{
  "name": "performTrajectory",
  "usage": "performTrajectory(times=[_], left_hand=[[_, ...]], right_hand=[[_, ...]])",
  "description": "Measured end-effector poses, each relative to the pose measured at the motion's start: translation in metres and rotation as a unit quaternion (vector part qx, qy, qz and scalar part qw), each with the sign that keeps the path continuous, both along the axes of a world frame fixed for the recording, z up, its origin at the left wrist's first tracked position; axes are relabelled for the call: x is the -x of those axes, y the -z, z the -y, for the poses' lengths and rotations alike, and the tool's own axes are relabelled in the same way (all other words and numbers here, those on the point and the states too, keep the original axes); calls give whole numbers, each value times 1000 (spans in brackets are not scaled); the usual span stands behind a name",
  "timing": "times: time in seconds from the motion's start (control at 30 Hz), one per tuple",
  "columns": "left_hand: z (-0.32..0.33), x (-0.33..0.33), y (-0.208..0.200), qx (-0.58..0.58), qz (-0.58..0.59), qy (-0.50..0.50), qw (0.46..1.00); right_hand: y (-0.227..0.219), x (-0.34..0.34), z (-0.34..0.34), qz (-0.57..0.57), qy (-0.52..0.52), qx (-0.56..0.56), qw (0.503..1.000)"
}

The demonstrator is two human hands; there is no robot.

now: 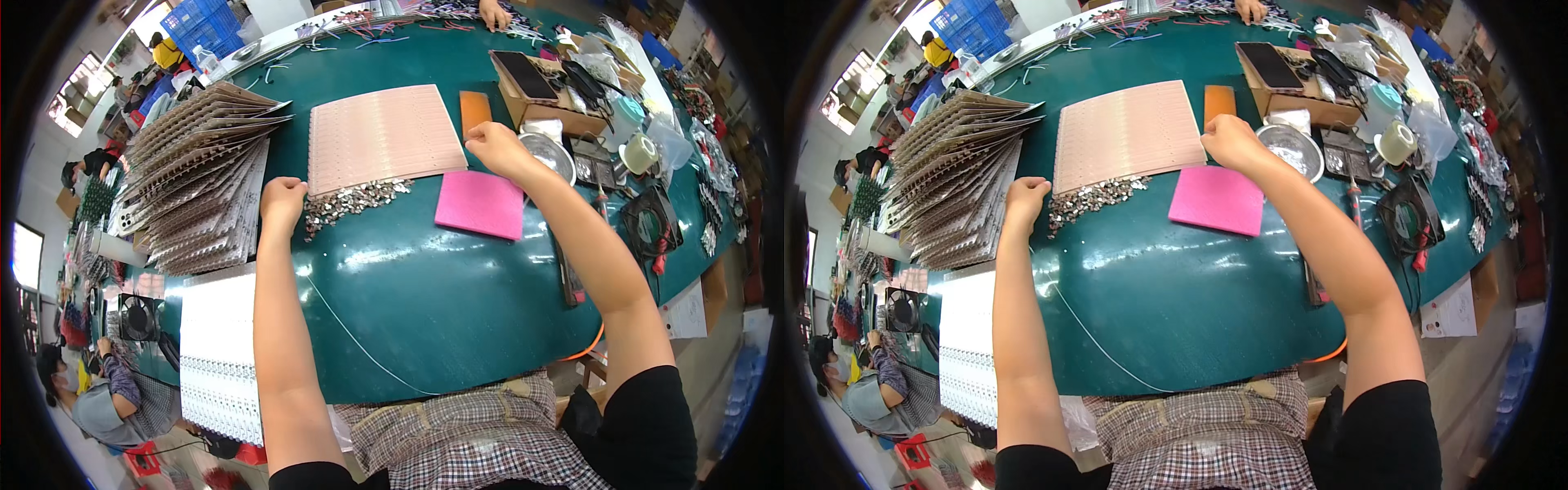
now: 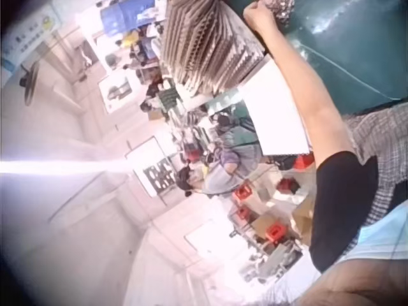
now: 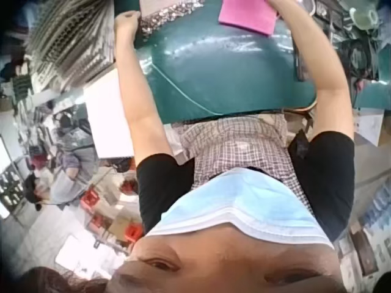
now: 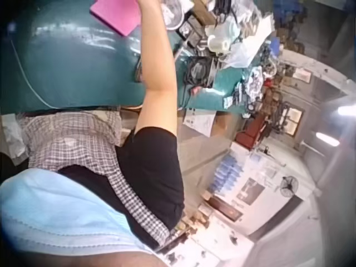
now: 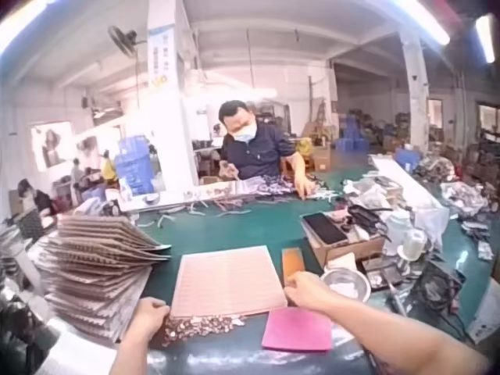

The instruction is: The person inserts small metal components into the edges of circuit board strips by hand. The person then flips the board over and solders contacts on the LED strips using a soldering iron and solder wire.

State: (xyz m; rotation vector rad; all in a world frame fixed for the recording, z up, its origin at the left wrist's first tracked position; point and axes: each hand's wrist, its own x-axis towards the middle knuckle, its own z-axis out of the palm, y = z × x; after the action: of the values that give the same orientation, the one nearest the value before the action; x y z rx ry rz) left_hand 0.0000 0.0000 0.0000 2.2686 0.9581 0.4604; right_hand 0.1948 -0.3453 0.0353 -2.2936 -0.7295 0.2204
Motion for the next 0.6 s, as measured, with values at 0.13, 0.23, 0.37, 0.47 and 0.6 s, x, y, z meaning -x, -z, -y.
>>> performTrajectory(times=[0.13,0.23,0.37,0.47,0.6], left_hand=[[1,-10,13,97,-21,0,995],[-3,-9,6,99,-22,-1,995],[-12,-8,9,138,-5,-1,990],[-7,-8,2,167,-9,7,986],[-4,-6,-4,198,2,-17,980]], right_hand=[[13,-18,-31,-134,112,82,981],[11,-17,-37,-141,143,47,979],[10,-14,-40,-196,170,-49,965],[13,-16,-39,-187,175,-40,966],[16,-10,-40,-228,209,-109,945]])
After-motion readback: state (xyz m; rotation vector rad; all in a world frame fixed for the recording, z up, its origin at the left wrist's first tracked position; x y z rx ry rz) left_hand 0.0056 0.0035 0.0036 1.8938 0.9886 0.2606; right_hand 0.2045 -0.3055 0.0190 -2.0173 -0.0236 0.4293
